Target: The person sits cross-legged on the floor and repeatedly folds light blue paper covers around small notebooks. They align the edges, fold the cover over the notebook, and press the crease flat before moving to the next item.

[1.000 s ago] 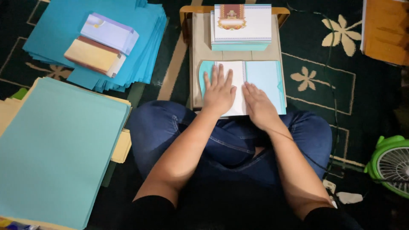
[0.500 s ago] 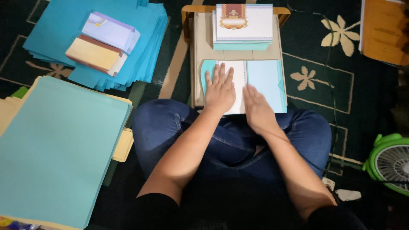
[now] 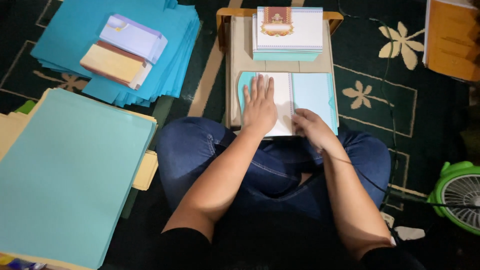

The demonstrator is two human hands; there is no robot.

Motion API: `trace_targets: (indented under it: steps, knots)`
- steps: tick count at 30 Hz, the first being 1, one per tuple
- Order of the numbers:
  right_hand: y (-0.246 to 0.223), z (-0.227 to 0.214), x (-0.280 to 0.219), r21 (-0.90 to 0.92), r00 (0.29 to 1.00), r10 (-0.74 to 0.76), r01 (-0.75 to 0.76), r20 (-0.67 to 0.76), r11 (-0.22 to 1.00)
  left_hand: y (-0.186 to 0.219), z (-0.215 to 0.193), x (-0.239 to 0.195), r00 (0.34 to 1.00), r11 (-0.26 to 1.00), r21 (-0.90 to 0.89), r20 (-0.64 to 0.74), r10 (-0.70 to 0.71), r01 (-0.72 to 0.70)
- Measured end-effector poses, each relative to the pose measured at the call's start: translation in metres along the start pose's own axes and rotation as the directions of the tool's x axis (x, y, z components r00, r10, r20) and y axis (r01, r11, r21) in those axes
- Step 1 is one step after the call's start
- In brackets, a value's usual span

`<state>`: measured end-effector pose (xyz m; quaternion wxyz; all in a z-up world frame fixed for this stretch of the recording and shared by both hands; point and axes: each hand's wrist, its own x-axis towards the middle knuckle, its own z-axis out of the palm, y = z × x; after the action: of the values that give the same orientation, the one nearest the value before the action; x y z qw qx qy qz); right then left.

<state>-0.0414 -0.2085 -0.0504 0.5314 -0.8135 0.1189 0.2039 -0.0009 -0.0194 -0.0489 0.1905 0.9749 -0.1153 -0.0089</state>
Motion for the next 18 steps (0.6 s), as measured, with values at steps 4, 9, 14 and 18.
trace_targets:
  steps: [4, 9, 14, 18]
  knots:
    - [0.013, -0.001, 0.017, 0.140, 0.998, 0.052, -0.055, 0.023, 0.989, 0.000, 0.003, 0.000, 1.000, 1.000, -0.012, -0.014, -0.009, 0.008]
    - [-0.019, -0.013, -0.010, 0.606, 0.993, -0.011, -0.064, 0.119, 0.793, 0.000, -0.004, 0.000, 0.998, 0.997, -0.077, 0.048, -0.028, 0.032]
    - [-0.028, -0.006, -0.013, 0.640, 0.980, -0.023, -0.112, 0.198, 0.760, -0.001, -0.007, 0.001, 0.997, 0.995, -0.090, 0.060, -0.042, 0.047]
    - [0.004, -0.007, 0.027, 0.353, 0.987, -0.004, -0.055, 0.162, 0.934, -0.003, -0.009, 0.005, 0.995, 0.981, -0.177, 0.071, -0.068, 0.080]
